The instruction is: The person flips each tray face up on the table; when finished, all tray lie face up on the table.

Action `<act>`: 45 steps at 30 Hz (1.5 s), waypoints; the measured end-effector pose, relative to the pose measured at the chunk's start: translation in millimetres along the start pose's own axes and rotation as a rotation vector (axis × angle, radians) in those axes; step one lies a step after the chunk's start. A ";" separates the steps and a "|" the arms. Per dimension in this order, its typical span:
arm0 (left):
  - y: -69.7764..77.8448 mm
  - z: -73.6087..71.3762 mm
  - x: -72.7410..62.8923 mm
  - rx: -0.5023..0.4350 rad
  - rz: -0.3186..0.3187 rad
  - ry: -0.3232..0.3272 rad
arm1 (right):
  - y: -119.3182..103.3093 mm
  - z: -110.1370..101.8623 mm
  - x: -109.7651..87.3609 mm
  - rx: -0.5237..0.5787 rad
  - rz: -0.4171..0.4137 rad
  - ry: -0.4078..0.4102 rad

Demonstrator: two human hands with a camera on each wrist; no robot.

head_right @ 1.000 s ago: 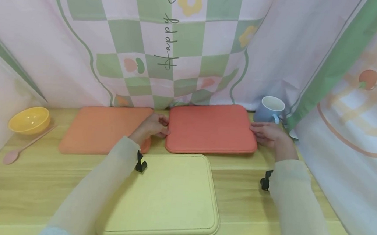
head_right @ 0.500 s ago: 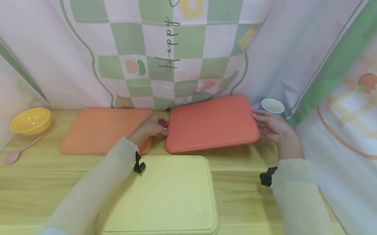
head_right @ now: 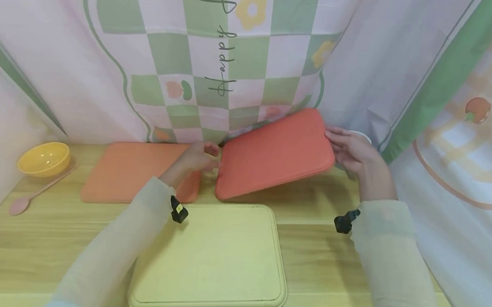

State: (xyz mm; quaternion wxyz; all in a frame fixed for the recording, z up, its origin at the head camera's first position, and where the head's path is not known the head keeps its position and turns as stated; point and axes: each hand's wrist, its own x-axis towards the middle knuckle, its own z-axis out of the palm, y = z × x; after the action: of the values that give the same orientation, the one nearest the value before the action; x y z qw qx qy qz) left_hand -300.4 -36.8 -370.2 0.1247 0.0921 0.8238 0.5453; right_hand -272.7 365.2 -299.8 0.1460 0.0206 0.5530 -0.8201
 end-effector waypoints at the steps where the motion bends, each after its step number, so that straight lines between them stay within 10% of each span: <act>1: 2.9 -1.5 -0.5 0.012 0.014 -0.002 | -1.4 3.3 0.0 0.010 0.000 -0.001; 20: 83.0 -18.1 -26.2 0.043 0.181 -0.014 | -27.6 67.7 9.9 0.276 -0.029 -0.113; 45: 145.7 -29.6 -35.3 -0.244 0.209 0.010 | -50.4 169.0 39.0 0.169 -0.085 -0.080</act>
State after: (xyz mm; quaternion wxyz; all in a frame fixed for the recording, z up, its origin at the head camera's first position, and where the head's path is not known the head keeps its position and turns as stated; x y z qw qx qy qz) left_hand -273.5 -16.3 -221.1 0.0735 0.1591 0.7379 0.6517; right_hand -301.7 219.9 -196.5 0.1307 -0.0236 0.4758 -0.8695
